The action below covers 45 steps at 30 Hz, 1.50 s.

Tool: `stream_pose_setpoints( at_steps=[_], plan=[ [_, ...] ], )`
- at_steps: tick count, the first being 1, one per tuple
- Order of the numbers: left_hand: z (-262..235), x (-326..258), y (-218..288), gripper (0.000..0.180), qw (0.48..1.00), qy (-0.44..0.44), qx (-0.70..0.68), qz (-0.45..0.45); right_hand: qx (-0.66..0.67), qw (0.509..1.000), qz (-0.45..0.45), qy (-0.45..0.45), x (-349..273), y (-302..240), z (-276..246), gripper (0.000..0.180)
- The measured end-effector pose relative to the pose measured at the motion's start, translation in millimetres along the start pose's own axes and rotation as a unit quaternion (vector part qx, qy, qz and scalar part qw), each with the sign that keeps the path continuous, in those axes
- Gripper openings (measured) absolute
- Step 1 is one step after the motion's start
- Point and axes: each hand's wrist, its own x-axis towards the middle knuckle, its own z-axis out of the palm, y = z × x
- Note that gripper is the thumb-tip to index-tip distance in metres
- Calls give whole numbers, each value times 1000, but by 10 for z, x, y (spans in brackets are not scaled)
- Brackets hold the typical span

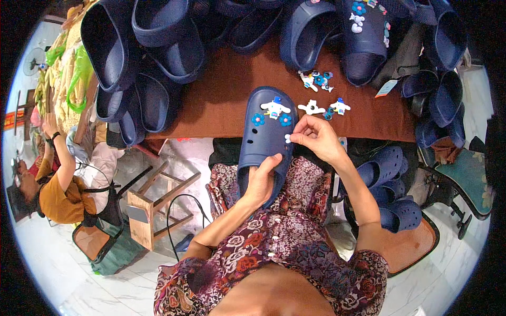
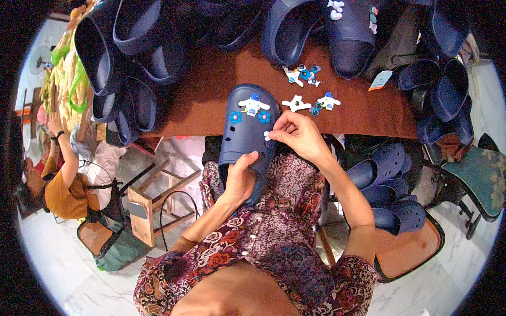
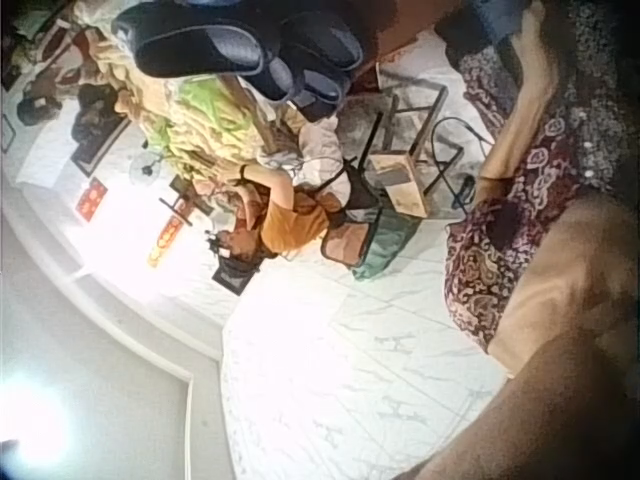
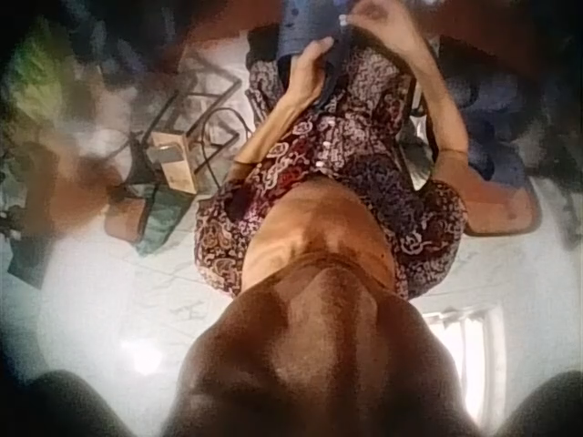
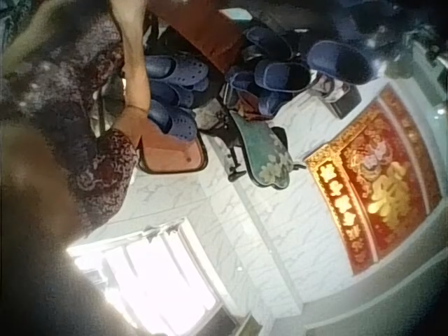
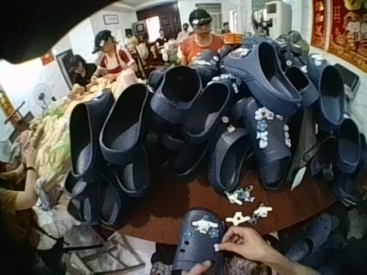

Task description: Decorating blue clog-style shoes by inserting small colorful charms into the holes.

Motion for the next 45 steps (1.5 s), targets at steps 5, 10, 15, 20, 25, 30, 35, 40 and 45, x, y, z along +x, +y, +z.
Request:
stream_pose_setpoints(
  at_steps=[5,10,15,20,25,30,35,40,45],
  plan=[
    [-38,5,-12,41,1000,-18,-1,-1,16,1000,-3,18,-5,66,45,16],
    [-29,5,-21,39,999,1,21,27,114,986,-86,90,-97,258,300,9],
    [4,-4,33,45,1000,-6,26,15,37,975,-130,175,-277,178,348,8],
    [37,-39,77,45,998,23,49,12,-250,905,-150,309,-266,184,-81,16],
    [-16,-58,60,48,997,3,69,28,-296,891,-137,316,-215,276,-326,20],
    [-38,-77,20,59,994,-4,99,38,-326,895,-112,283,-179,227,-374,19],
    [-46,-80,41,60,993,-3,109,42,-408,844,-171,303,-165,189,-341,15],
    [-90,-57,14,53,992,-6,118,38,22,983,-85,159,-354,131,12,12],
    [-5,-112,73,48,992,-5,116,47,124,988,-61,63,-394,119,346,10]
  ],
)
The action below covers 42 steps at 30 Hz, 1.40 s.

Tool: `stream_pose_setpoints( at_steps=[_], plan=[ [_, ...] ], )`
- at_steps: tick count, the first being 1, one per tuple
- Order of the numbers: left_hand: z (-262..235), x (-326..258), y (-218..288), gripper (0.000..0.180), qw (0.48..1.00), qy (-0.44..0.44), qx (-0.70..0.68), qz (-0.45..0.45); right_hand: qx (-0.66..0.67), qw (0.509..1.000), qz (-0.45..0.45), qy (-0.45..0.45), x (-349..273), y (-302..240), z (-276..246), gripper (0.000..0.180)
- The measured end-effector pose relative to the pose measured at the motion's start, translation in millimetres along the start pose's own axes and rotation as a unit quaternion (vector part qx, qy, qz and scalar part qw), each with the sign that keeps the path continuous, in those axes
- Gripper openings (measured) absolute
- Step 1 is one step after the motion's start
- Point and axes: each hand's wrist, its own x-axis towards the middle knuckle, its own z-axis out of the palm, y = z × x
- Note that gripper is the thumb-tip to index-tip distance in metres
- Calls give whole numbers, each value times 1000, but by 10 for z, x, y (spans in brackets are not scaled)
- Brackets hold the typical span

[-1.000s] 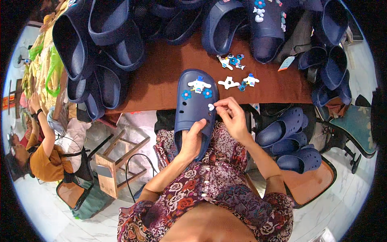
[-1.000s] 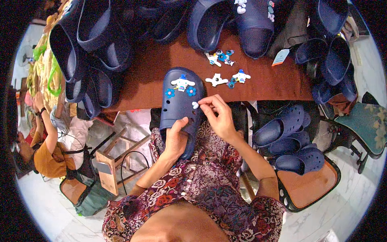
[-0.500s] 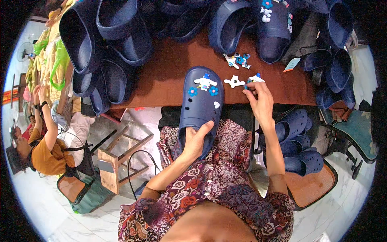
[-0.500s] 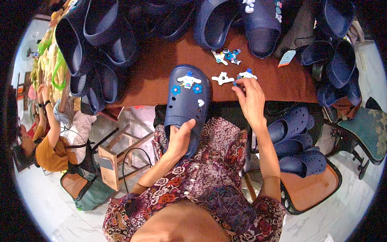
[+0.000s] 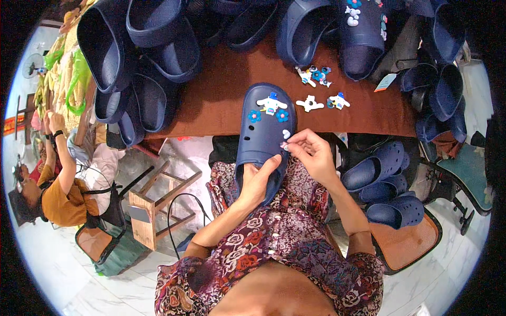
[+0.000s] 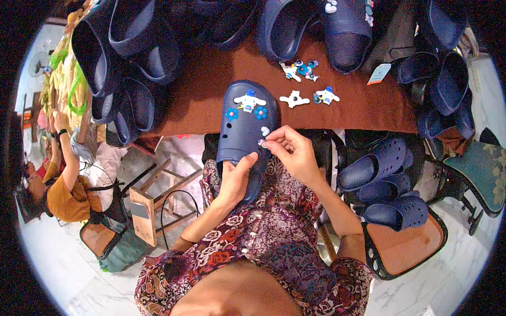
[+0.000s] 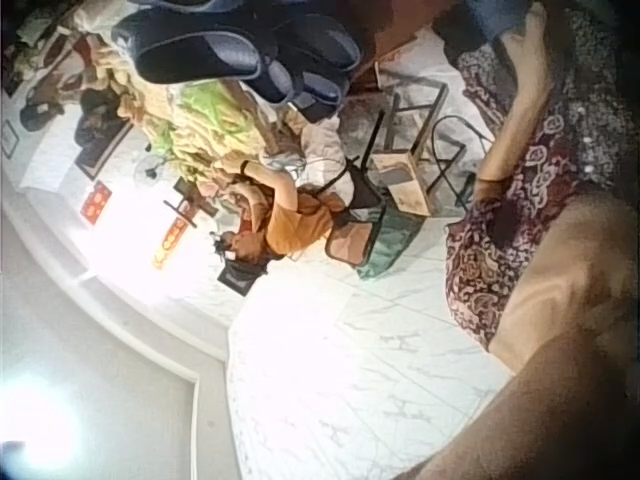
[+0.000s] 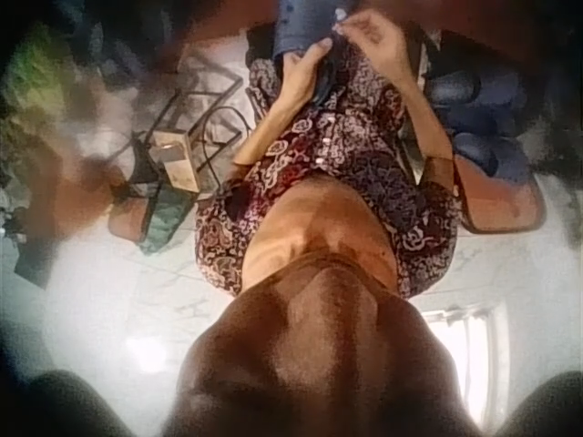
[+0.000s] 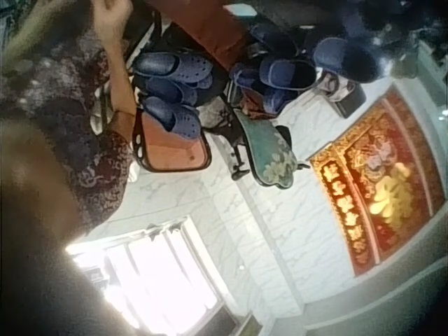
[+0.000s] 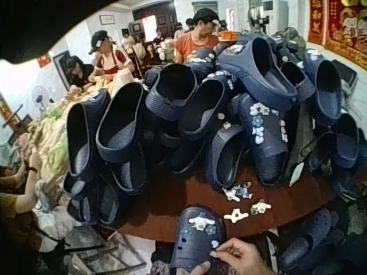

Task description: Decorating blue clog-style shoes by inserting small colorful charms into the holes.

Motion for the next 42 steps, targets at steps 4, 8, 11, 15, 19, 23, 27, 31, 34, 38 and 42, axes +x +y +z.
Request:
stream_pose_setpoints(
  at_steps=[4,8,11,15,19,23,27,31,34,38,42],
  plan=[
    [11,-11,6,45,1000,6,-1,-1,52,998,-5,21,61,40,23,10],
    [0,-6,-24,45,1000,1,-11,10,71,997,-5,2,120,77,-6,11],
    [-8,-1,-43,46,1000,2,-6,18,78,997,14,-7,145,98,-14,12],
    [-33,-5,-64,46,1000,2,-5,13,82,996,32,-11,178,91,-22,14],
    [-40,-1,-80,46,1000,1,-6,9,74,996,42,-11,184,100,-19,16],
    [-18,-13,-51,46,1000,4,-7,7,27,997,66,-31,204,75,-22,17],
    [-28,11,-63,46,1000,1,-7,11,89,996,1,15,155,185,70,15],
    [-19,18,-46,49,1000,-10,-18,5,120,992,-17,18,115,255,36,14],
    [-13,25,-43,51,1000,-7,-14,6,106,993,-27,54,136,243,5,16],
    [-49,34,-59,51,1000,-10,-9,-7,-141,980,-121,73,155,28,-10,24],
    [-50,38,-46,48,1000,-17,-17,5,-254,951,-171,47,197,-29,-53,24]
  ],
)
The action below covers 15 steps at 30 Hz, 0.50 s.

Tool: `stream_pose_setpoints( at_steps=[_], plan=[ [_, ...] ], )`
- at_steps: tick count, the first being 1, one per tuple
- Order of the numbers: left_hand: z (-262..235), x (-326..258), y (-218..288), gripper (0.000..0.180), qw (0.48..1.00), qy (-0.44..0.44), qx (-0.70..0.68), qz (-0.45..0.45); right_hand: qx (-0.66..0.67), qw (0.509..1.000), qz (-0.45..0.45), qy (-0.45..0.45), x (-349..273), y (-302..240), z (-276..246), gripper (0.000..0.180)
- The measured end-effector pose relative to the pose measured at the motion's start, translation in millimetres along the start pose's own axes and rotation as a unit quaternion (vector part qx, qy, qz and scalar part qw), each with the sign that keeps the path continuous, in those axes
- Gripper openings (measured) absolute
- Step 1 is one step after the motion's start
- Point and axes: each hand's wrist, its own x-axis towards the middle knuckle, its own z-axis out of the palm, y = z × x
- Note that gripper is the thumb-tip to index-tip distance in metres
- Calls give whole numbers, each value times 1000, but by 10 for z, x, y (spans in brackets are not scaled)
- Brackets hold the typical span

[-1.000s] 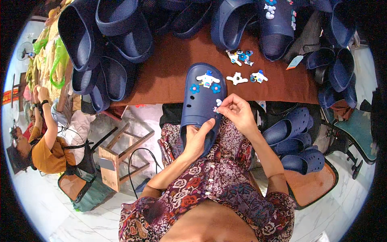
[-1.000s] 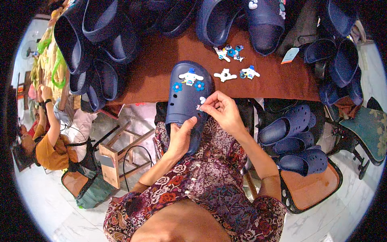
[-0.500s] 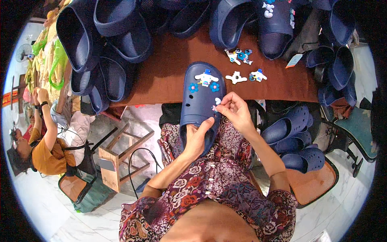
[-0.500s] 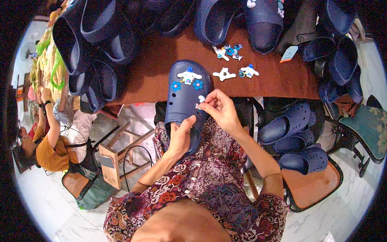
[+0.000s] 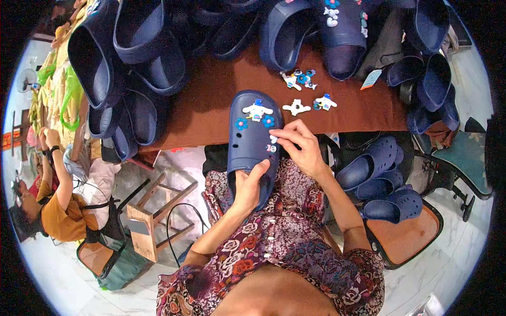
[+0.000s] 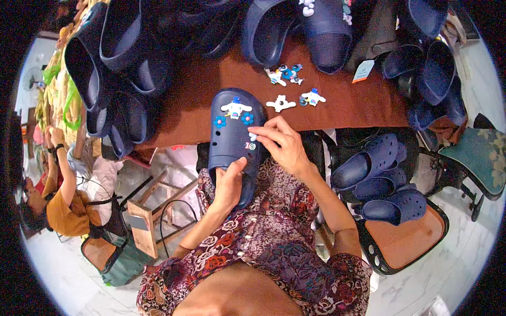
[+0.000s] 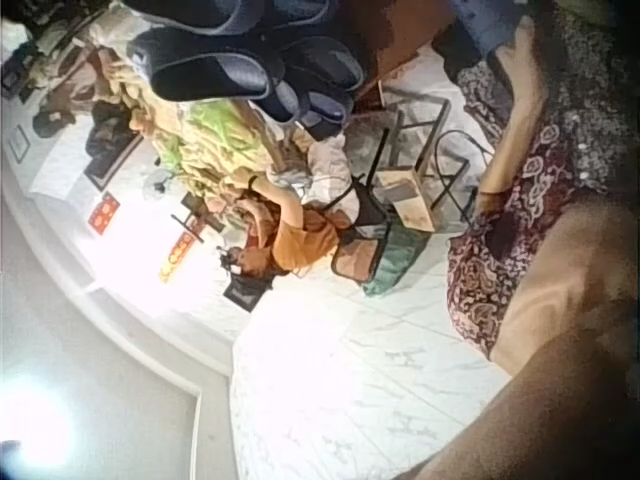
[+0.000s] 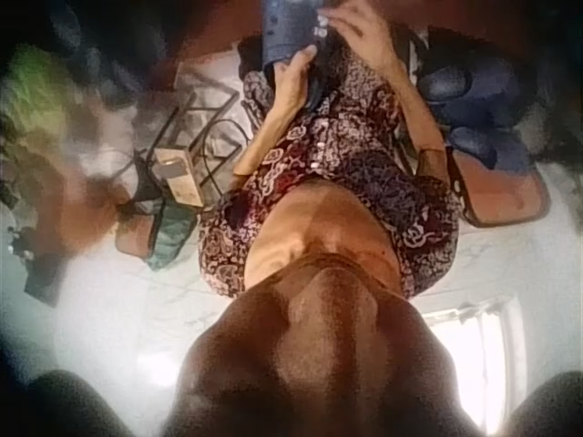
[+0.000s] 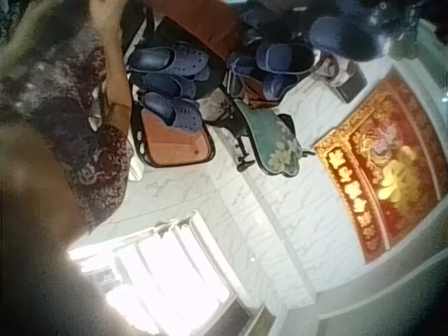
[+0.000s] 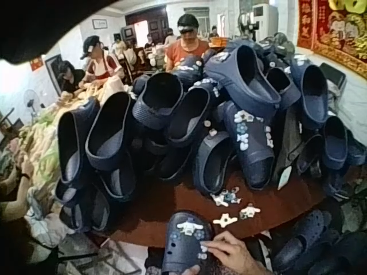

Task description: Decorating blue clog-style shoes by inserting small colorful charms into the holes.

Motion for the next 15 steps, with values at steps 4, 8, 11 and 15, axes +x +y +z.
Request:
stream_pose_setpoints(
  at_steps=[4,8,11,15],
  plan=[
    [43,-5,25,47,1000,-1,-7,2,-24,998,-52,-6,14,48,-25,24],
    [31,-9,8,45,1000,6,1,3,-82,990,-109,-20,43,76,-71,23],
    [42,-10,14,44,1000,13,-11,-6,-85,986,-140,-23,59,112,-61,24],
    [55,-16,13,45,1000,16,-15,-7,-62,990,-123,-24,65,95,-44,22]
  ],
)
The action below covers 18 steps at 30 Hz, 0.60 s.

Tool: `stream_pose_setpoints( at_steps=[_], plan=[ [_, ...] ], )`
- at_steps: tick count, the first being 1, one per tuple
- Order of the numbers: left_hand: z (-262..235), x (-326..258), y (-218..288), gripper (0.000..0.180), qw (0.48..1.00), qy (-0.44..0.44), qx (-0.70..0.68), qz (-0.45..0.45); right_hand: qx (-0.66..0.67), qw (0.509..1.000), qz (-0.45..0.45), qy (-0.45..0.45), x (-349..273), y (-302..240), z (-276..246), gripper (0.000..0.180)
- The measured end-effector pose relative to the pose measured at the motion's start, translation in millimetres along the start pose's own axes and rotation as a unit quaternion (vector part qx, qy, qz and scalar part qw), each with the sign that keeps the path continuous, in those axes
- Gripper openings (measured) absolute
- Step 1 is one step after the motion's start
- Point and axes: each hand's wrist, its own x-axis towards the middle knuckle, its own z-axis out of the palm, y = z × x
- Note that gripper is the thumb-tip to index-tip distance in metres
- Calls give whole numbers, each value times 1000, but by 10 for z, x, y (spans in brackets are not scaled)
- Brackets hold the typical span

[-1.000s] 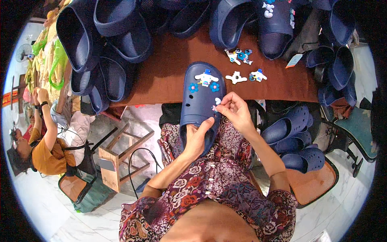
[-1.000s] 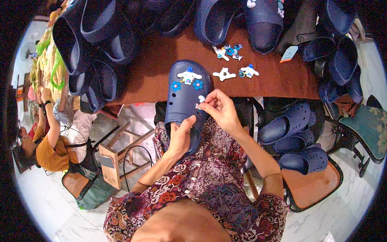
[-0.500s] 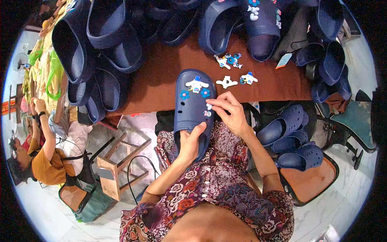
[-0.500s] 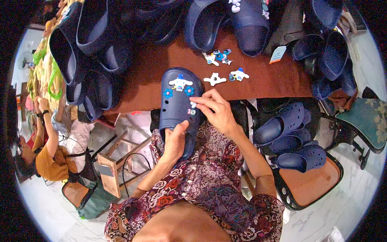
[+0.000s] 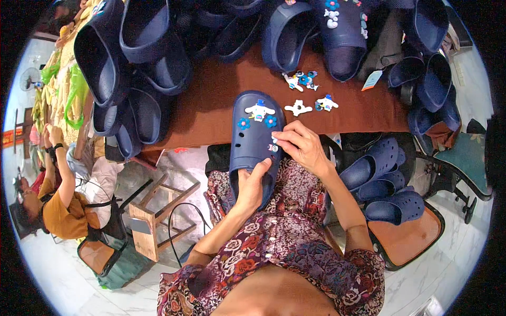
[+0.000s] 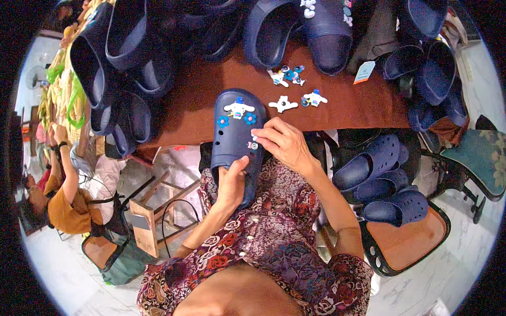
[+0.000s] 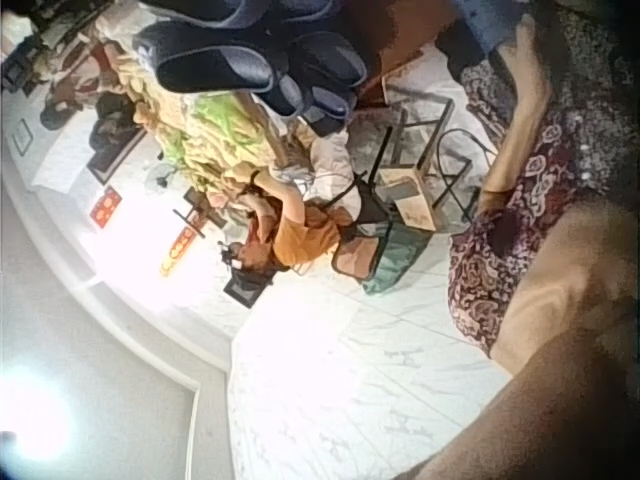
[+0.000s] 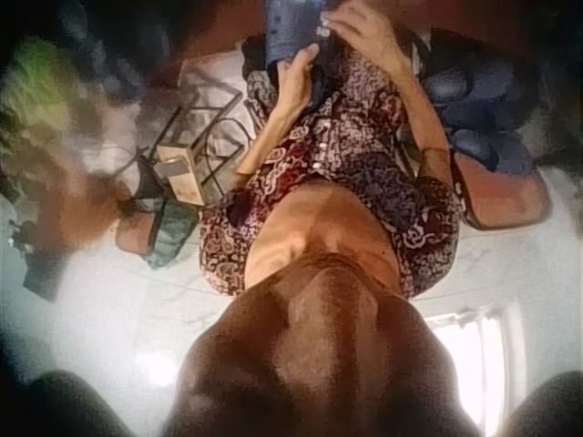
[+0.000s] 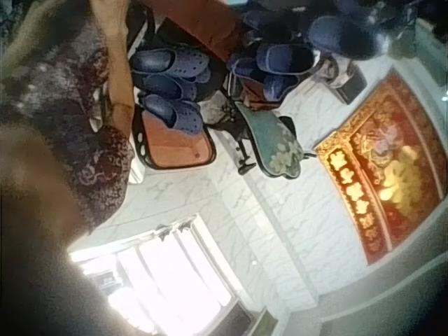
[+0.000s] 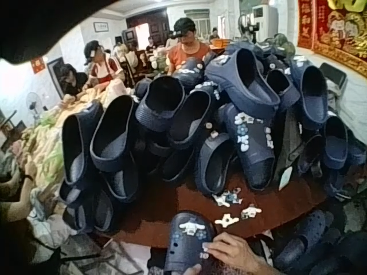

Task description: Decorating blue clog-style shoes by inserting small colorful charms into the holes.

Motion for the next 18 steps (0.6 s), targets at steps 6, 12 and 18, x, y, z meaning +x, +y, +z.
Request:
stream_pose_setpoints(
  at_steps=[6,12,18],
  plan=[
    [-15,32,-80,47,1000,23,0,-18,-15,999,23,18,41,-32,9,17],
    [-10,41,-53,46,1000,9,17,-10,-6,997,57,56,44,-50,-38,18],
    [-49,4,-45,48,1000,-20,-10,14,-241,948,136,156,-86,288,-393,16]
  ],
)
